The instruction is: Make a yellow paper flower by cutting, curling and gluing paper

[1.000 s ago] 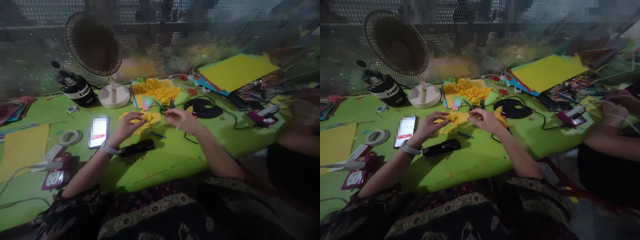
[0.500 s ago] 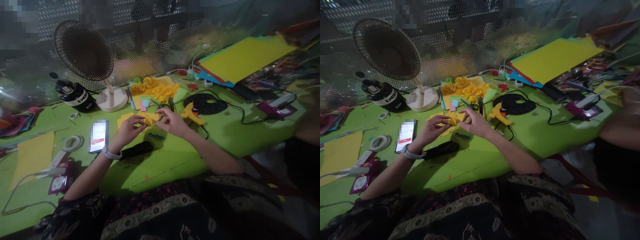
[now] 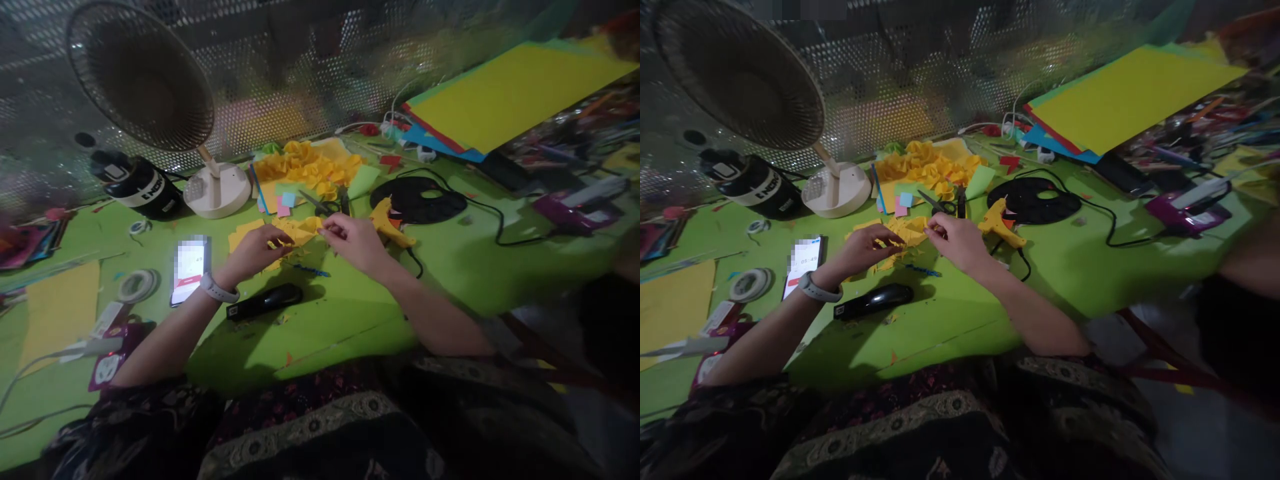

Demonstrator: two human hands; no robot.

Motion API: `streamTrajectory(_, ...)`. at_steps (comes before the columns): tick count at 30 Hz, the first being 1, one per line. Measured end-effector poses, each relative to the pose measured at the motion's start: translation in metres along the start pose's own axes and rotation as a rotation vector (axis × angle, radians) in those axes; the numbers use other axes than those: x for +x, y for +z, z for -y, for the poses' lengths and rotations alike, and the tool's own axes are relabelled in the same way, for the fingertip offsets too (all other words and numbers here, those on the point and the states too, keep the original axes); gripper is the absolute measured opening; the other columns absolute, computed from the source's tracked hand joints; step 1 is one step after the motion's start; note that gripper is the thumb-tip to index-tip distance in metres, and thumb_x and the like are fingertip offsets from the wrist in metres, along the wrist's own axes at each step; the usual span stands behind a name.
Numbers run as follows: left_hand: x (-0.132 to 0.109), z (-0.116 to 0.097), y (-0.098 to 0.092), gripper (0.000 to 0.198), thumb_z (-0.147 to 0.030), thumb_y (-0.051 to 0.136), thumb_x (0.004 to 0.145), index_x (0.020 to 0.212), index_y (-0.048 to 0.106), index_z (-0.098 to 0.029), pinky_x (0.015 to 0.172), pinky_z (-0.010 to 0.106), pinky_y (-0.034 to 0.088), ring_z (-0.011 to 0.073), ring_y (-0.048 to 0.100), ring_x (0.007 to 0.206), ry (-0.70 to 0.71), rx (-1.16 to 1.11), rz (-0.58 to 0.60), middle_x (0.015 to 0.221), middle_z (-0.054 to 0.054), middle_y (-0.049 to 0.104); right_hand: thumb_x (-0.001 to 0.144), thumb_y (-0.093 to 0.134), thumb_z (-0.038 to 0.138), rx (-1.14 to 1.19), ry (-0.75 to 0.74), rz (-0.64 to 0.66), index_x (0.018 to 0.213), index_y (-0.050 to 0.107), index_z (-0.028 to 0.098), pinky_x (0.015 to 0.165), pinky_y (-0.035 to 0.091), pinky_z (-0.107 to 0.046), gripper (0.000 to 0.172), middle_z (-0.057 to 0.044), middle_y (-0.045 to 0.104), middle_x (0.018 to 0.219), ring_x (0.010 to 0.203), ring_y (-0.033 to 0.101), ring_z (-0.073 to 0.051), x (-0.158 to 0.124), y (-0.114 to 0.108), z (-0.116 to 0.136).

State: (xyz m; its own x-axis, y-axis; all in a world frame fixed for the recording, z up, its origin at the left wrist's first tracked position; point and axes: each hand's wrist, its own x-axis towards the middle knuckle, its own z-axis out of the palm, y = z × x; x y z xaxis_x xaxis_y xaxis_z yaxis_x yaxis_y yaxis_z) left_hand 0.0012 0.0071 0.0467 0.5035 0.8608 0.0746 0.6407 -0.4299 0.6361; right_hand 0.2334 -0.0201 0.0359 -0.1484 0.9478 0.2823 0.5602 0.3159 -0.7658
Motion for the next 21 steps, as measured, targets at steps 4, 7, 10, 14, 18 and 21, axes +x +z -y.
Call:
streamTrajectory(4,0.01,0.007,0.01,0.015,-0.018,0.066,0.082,0.095,0.073,-0.018,0.076,0.032,0.052,0.0177,0.066,0.077,0.031,0.211,0.18,0.094,0.007,0.07,0.09,0.061,0.026,-0.139,-0.032,-0.003,0.088,0.068,0.019,0.057,0.042,-0.025,0.01,-0.002,0.07,0.073,0.059,0.061,-0.014,0.0,0.002,-0.001)
streamTrajectory(7,0.016,0.009,0.017,0.016,-0.02,0.065,0.084,0.098,0.073,-0.018,0.077,0.032,0.051,0.0193,0.066,0.081,0.038,0.266,0.228,0.097,0.008,0.07,0.09,0.06,0.026,-0.182,-0.035,0.025,0.089,0.069,0.019,0.056,0.04,-0.025,0.011,-0.002,0.07,0.071,0.057,0.058,-0.013,0.0,0.003,-0.001)
streamTrajectory(10,0.019,0.012,0.021,0.015,-0.021,0.062,0.085,0.096,0.072,-0.018,0.075,0.031,0.05,0.0183,0.066,0.079,0.031,0.258,0.242,0.097,0.008,0.069,0.091,0.059,0.026,-0.208,-0.03,0.038,0.09,0.069,0.018,0.056,0.038,-0.025,0.012,-0.002,0.07,0.072,0.056,0.057,-0.012,0.0,0.003,-0.001)
streamTrajectory(14,0.017,0.015,0.024,0.014,-0.019,0.059,0.086,0.09,0.072,-0.018,0.078,0.032,0.051,0.0195,0.066,0.082,0.057,0.218,0.206,0.094,0.007,0.07,0.091,0.059,0.025,-0.226,-0.028,0.041,0.09,0.069,0.018,0.058,0.038,-0.025,0.013,-0.003,0.07,0.074,0.059,0.058,-0.013,0.001,0.002,-0.003)
streamTrajectory(18,0.01,0.009,0.019,0.013,-0.017,0.06,0.084,0.087,0.072,-0.02,0.075,0.032,0.052,0.0199,0.067,0.081,0.062,0.155,0.092,0.09,0.006,0.073,0.092,0.058,0.026,-0.252,-0.033,0.045,0.09,0.07,0.019,0.061,0.04,-0.026,0.013,-0.003,0.071,0.079,0.064,0.06,-0.015,0.002,0.001,-0.005)
streamTrajectory(21,0.001,-0.003,0.011,0.014,-0.018,0.059,0.086,0.088,0.072,-0.021,0.067,0.029,0.051,0.0179,0.068,0.071,0.015,0.078,0.014,0.085,0.004,0.076,0.093,0.057,0.025,-0.291,-0.084,0.042,0.09,0.07,0.02,0.063,0.043,-0.027,0.014,-0.004,0.072,0.087,0.069,0.062,-0.016,0.0,0.003,-0.006)
